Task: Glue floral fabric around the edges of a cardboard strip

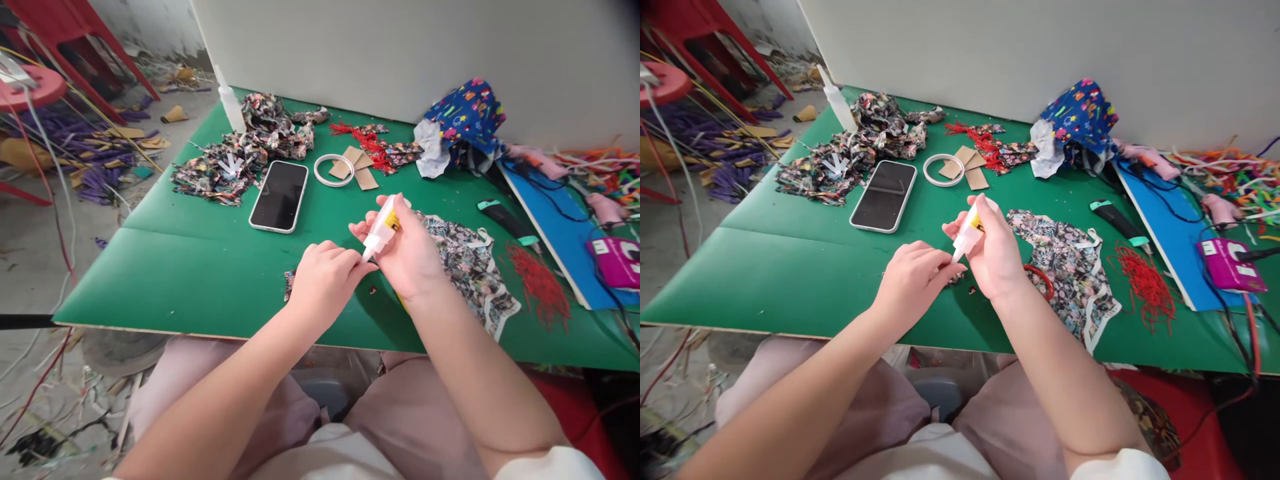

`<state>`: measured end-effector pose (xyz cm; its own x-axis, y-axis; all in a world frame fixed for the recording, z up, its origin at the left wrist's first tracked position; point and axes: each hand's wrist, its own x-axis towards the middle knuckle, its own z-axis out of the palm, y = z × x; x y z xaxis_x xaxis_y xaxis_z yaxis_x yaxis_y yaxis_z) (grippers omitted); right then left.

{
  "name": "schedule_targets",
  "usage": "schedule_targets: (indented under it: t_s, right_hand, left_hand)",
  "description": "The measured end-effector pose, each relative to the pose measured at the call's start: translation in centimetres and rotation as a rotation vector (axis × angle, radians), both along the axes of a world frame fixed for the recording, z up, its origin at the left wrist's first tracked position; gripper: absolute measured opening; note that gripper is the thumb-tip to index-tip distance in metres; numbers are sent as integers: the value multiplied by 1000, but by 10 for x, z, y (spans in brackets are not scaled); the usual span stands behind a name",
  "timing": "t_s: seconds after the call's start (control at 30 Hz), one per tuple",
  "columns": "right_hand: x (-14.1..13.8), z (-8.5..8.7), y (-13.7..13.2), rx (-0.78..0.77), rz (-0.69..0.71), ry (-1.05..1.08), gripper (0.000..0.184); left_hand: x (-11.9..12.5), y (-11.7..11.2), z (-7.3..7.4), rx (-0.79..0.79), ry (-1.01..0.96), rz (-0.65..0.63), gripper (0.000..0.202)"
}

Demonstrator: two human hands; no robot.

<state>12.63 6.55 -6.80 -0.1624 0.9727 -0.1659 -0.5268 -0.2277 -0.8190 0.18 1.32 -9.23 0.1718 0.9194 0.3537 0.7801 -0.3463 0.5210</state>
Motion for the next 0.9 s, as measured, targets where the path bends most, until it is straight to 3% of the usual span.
schedule_targets:
  t_s: [0.13,0.27,0.4,0.5,0.63,0.8,0.9]
  right_hand:
    - [9,6,0,39,90,43,24]
    - [14,10,1,-40,214,110,22]
    - [11,6,4,-189,164,127,30]
    - [10,3,5,-213,178,114,37]
    - [10,2,5,-202,181,64,41]
    - [7,2,6,-86,44,-96,41]
    - [4,1,7,-26,-40,-102,39]
  left_hand:
    - [1,2,11,-212,-185,5,34]
    - [-4,1,18,-554,-540,-155,34]
    - [-3,0,19,-634,-807,-254,32]
    - [-4,2,19,-643,-909,-180,29]
    - [-12,7,24,-471,-777,-41,27]
    - [-28,14,38,-190,-379,41,13]
    - [-33,21,40,-84,-143,155,19]
